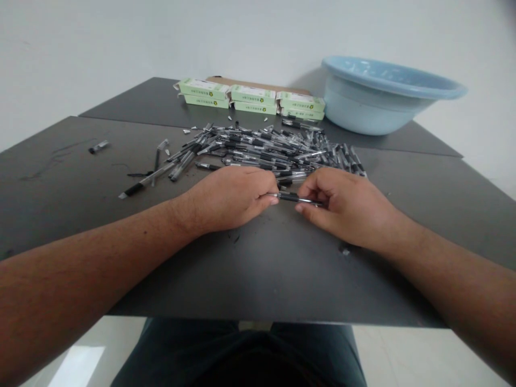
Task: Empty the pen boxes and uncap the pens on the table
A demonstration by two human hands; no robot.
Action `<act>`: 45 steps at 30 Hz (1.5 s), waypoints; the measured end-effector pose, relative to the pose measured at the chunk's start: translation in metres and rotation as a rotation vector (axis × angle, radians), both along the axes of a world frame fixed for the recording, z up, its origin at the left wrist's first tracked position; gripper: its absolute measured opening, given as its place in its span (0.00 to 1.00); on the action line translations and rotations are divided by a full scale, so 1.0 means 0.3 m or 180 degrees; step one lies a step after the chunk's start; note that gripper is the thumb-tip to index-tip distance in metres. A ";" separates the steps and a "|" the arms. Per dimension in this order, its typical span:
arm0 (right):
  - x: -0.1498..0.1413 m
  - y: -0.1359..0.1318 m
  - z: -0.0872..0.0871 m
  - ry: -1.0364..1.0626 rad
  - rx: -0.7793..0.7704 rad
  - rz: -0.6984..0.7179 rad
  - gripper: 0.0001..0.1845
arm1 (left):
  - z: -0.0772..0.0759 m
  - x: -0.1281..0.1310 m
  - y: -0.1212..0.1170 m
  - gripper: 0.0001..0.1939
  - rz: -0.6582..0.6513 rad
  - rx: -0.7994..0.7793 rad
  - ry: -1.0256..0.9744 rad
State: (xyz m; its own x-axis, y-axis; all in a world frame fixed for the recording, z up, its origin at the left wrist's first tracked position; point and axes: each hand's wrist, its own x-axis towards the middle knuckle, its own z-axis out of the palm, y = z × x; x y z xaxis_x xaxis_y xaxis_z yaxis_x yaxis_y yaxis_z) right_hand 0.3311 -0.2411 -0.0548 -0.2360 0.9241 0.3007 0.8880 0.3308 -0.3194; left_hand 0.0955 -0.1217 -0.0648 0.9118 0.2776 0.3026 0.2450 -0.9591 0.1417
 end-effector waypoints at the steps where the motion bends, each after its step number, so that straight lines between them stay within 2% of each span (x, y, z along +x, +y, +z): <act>1: 0.001 0.001 0.000 -0.0021 0.0004 0.0009 0.03 | 0.000 0.000 0.000 0.11 0.0009 0.0016 0.0006; 2: 0.003 0.002 -0.001 -0.0058 -0.0008 0.0043 0.01 | 0.001 0.000 0.001 0.11 0.0022 0.0032 0.0026; 5: 0.005 0.004 -0.007 -0.0136 -0.0034 0.0166 0.09 | 0.001 0.000 0.004 0.11 0.0044 0.0077 0.0089; 11: 0.006 0.005 -0.008 -0.0089 -0.0069 0.0053 0.04 | -0.002 0.001 0.006 0.11 0.0036 0.0130 0.0057; 16: 0.007 0.005 -0.007 -0.0186 -0.0170 0.0152 0.11 | -0.002 0.000 0.007 0.11 0.0014 0.0127 0.0061; 20: 0.007 0.003 0.000 -0.0091 -0.0100 0.0102 0.07 | -0.003 -0.002 0.008 0.10 -0.0005 0.0140 0.0016; 25: 0.006 0.001 0.007 -0.0088 -0.0229 0.0124 0.08 | -0.004 -0.009 0.006 0.11 -0.0128 0.0263 -0.0050; 31: -0.003 -0.009 0.012 0.0176 -0.0292 -0.0095 0.05 | 0.003 -0.012 -0.002 0.12 -0.0057 0.0317 -0.0124; 36: 0.001 -0.009 0.010 -0.0026 -0.0006 -0.0028 0.05 | -0.005 -0.012 0.006 0.13 -0.0072 0.0246 -0.0321; 45: 0.008 0.001 -0.001 0.0033 -0.0200 0.0098 0.07 | -0.004 -0.023 0.011 0.13 -0.0294 0.0469 -0.0329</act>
